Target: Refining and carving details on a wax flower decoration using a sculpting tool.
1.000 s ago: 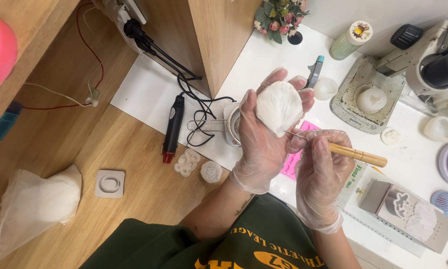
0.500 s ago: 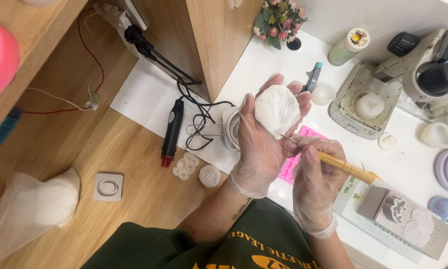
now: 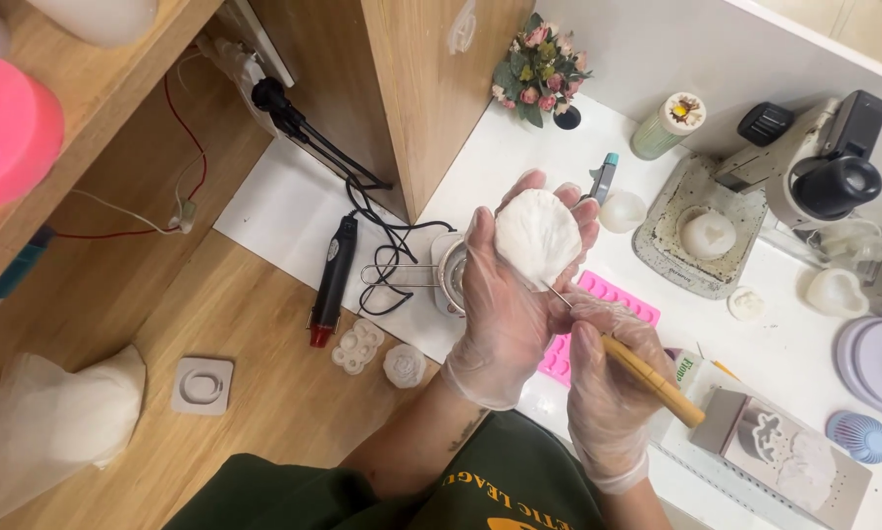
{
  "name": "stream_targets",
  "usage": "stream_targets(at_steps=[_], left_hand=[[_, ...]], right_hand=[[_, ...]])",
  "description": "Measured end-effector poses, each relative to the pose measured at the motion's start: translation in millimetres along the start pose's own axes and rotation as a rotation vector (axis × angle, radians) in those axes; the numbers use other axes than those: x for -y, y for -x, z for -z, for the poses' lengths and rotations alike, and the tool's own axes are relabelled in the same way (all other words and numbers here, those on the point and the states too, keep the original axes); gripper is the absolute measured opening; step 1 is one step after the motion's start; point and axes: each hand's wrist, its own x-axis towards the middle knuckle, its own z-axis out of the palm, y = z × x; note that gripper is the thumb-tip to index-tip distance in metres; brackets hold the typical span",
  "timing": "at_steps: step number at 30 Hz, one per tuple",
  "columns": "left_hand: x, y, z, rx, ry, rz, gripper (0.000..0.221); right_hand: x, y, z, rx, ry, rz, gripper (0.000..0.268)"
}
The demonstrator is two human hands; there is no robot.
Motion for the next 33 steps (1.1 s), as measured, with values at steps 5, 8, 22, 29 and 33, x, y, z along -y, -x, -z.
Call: stream_targets(at_steps=[5, 8, 22, 29, 33], left_hand=[[0.9, 2.3, -2.9, -0.010, -0.023, -0.019, 0.063], [-2.5, 6.1, -11.0, -0.025, -0.036, -0.025, 0.063], [-0.4, 7.9, -8.2, -0.038, -0.067, -0.041, 0.063], [1.5, 10.6, -1.6, -0.026, -0.066, -0.046, 0.063], [2.2, 13.5, -1.9, -0.033, -0.086, -0.051, 0.063]], right_hand=[[-1.4, 2.6, -1.0, -0.028, 0.159, 0.040, 0.010], [-0.2, 3.2, -4.9, -0.036, 0.166, 0.036, 0.010], [6.8, 2.6, -7.9, -0.020, 0.317, 0.059, 0.013], [33.5, -1.7, -9.3, 0.090, 0.385, 0.017, 0.020], [31.2, 1.2, -6.0, 0.126, 0.440, 0.111, 0.020]])
